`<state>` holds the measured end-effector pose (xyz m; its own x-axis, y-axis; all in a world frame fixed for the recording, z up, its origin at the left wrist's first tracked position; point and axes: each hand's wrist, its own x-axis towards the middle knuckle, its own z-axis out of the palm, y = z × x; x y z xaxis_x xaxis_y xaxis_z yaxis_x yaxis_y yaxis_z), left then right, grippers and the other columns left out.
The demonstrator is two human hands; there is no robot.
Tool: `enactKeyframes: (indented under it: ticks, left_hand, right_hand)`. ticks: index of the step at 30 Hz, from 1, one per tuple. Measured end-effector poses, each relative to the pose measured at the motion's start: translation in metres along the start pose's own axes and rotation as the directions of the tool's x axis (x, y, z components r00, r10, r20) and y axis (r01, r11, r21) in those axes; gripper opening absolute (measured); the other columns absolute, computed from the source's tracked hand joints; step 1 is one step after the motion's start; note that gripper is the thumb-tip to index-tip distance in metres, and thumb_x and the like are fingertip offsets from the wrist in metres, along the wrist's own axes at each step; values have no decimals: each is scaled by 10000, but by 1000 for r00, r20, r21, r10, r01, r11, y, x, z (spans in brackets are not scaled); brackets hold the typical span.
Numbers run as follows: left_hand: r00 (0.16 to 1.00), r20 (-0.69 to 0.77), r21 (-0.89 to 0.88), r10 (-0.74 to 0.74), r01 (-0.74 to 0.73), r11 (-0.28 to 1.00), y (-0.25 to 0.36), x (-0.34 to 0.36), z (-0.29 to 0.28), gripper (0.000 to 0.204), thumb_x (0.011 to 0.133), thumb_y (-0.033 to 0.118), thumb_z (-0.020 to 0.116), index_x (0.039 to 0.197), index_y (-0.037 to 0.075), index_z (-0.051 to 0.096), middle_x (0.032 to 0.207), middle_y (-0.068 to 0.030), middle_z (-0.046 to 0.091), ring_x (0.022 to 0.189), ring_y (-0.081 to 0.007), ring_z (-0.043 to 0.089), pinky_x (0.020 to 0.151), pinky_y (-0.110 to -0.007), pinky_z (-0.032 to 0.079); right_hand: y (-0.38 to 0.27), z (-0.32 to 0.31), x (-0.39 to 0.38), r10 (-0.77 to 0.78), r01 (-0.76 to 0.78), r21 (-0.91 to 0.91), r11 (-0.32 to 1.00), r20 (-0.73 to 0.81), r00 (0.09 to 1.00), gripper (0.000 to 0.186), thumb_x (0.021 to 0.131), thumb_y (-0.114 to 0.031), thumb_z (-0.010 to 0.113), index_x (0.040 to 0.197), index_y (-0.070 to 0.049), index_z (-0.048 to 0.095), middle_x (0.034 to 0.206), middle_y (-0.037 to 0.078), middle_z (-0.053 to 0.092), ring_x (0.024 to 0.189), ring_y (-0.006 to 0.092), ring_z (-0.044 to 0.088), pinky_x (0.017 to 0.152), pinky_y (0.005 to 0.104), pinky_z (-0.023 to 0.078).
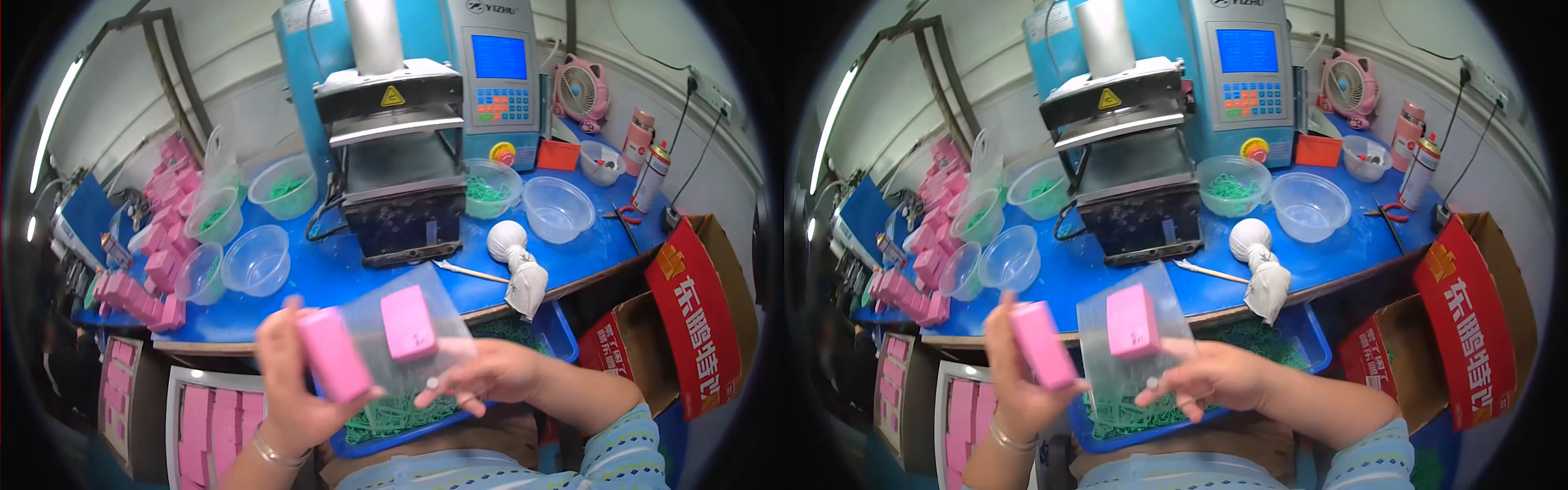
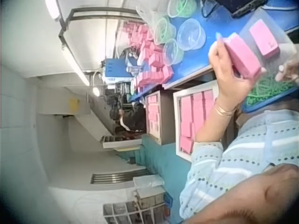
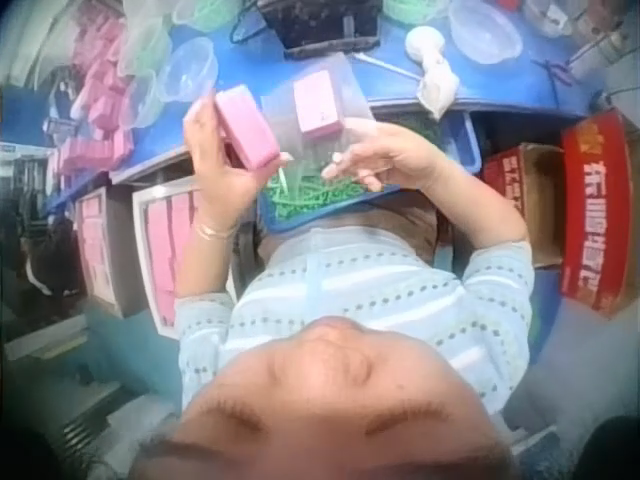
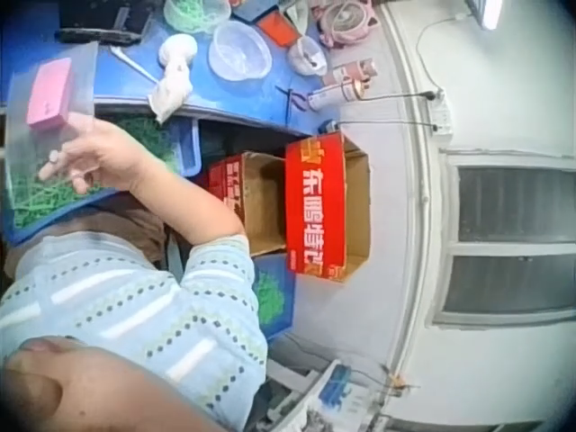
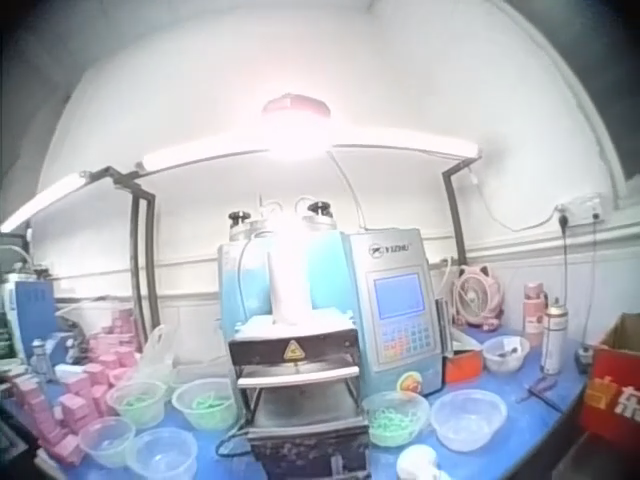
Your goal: The person prepares silicone molds with frames, uses a wax injection machine, and removes the molded wax patterns.
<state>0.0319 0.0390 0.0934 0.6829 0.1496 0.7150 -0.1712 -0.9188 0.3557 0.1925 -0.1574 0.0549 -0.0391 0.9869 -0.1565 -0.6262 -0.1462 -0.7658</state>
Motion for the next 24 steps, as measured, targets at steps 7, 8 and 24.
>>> enactKeyframes:
  ticks: [7,8,24]
  left_hand:
    - [892,441,-123,-104,175,977,-33,28,35,1002,562,304,816,1325,-48,271,1184,-217,455,1069,-326,475,920,-406,364]
    - [895,434,-121,-103,171,978,-38,29,37,1002,562,304,816,1325,-48,271,1184,-217,455,1069,-326,475,920,-406,364]
    - [963,-22,-14,268,-268,963,19,-52,13,360,652,338,739,964,289,568,1190,-61,432,1148,-264,423,998,-575,282]
  right_hand:
    - [36,10,6,166,-174,117,978,72,983,643,894,-140,455,1421,-104,87,1121,220,553,558,119,533,557,214,454]
    - [44,10,4,173,-185,170,968,80,982,668,894,-133,461,1424,-111,56,1144,234,536,558,125,531,567,218,455]
    - [94,0,-4,-56,88,-265,960,127,990,351,919,-73,449,1261,-22,395,1154,97,519,1006,172,553,869,321,443]
